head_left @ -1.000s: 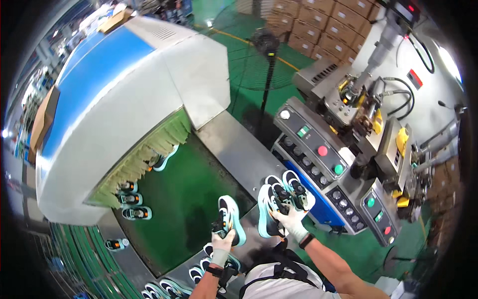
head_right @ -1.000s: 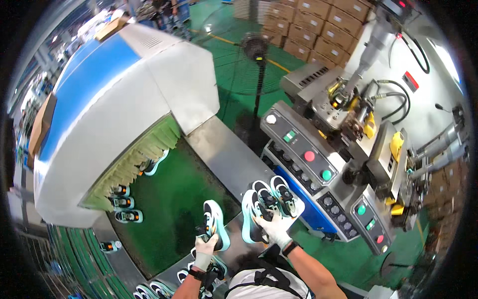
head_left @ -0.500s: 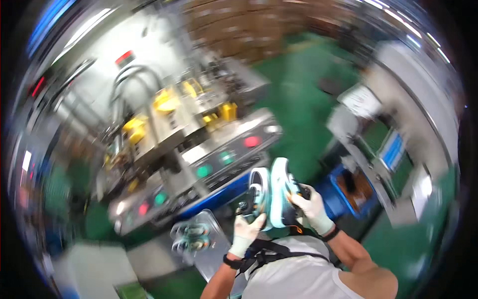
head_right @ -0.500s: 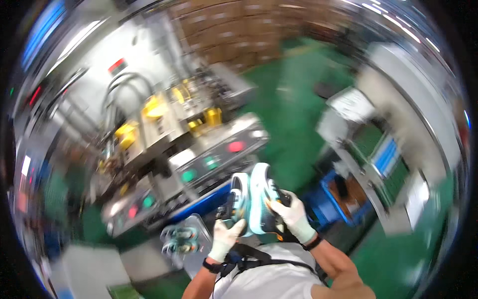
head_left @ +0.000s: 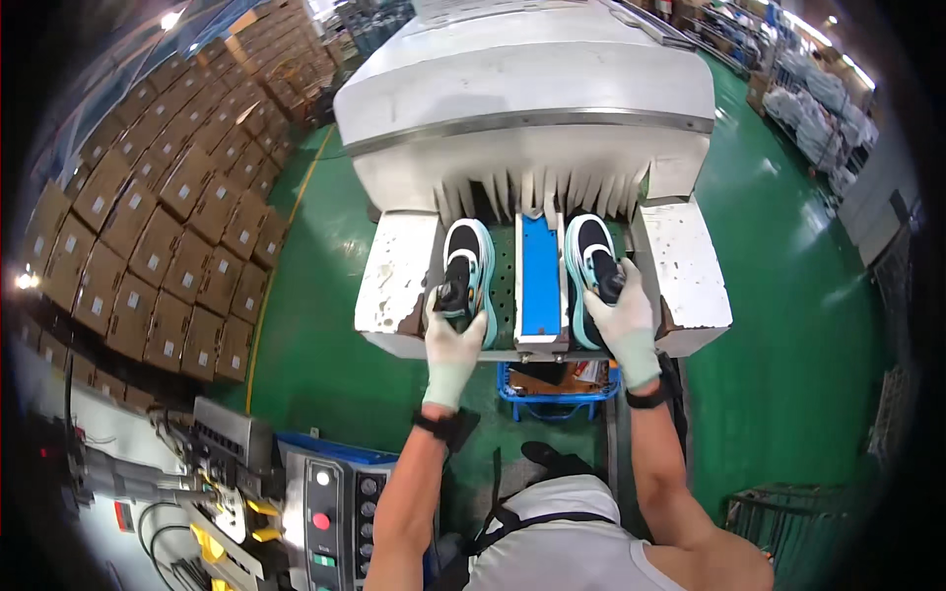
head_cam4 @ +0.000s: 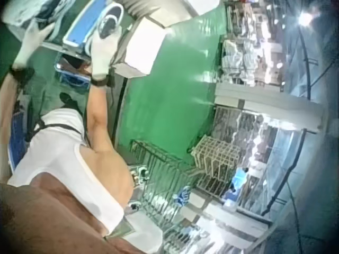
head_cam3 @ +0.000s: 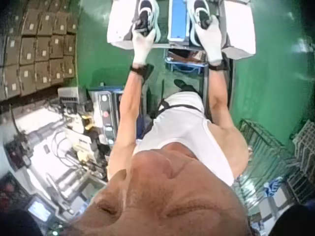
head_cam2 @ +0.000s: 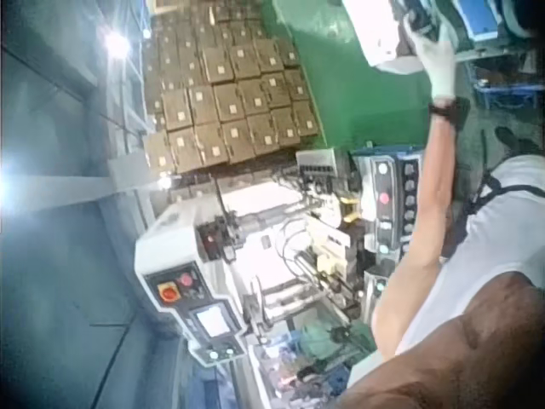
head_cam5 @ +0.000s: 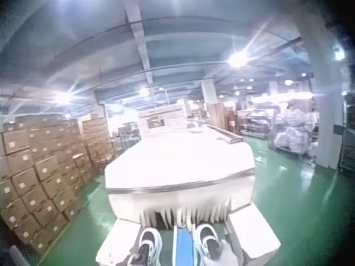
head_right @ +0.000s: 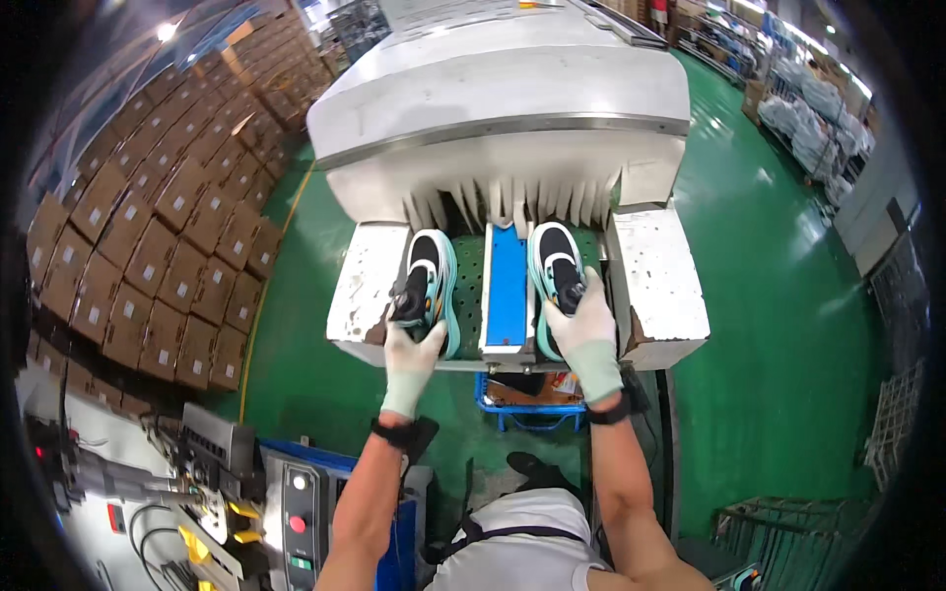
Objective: The person picks up shoes from a table, places them into a pressing machine, and then transfers them onto a conveyor belt. This process is repeated for several pairs of shoes before the person removes their gloves.
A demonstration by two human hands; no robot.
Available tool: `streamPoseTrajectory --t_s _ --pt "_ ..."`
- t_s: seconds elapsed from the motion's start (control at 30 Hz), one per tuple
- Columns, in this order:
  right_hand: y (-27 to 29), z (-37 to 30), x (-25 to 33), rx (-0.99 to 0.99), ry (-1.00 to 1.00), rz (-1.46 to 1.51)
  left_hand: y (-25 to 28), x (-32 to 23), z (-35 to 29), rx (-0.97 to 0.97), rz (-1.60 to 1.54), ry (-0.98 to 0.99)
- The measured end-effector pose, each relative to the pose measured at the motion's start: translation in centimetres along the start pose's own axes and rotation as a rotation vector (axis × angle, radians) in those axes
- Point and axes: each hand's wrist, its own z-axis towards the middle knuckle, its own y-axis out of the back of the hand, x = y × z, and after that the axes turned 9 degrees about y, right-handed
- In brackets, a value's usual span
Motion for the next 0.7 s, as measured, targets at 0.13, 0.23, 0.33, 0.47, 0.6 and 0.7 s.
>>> streamPoseTrajectory --t_s 0.13,0.23,0.33,0.47,0.6,0.7 --pt "-8.0 7.4 -7.8 0.023 -0.056 -0.092 -6.3 3.0 10.2 0.002 0.16 0.044" --pt "-9.5 13.8 -3.5 0.109 -0.078 -0.173 -6.5 3.2 16.5 -0.056 0.193 0.029" --pt "-10.5 16.8 -4.9 0.126 -0.093 -0.198 -6.4 3.1 14.4 0.005 0.065 -0.128" --pt "-15.5 4.1 5.3 -0.071 0.579 0.158 4.7 10.2 -0.3 0.078 -0.003 -0.069" --pt "-19.6 -10.5 4.7 0.859 0.376 0.609 11.5 16.5 -20.3 0.075 0.046 0.419" --pt "-25.4 -21.0 -0.1 1.431 0.43 0.411 15.7 21.7 -38.0 -0.259 0.076 0.819"
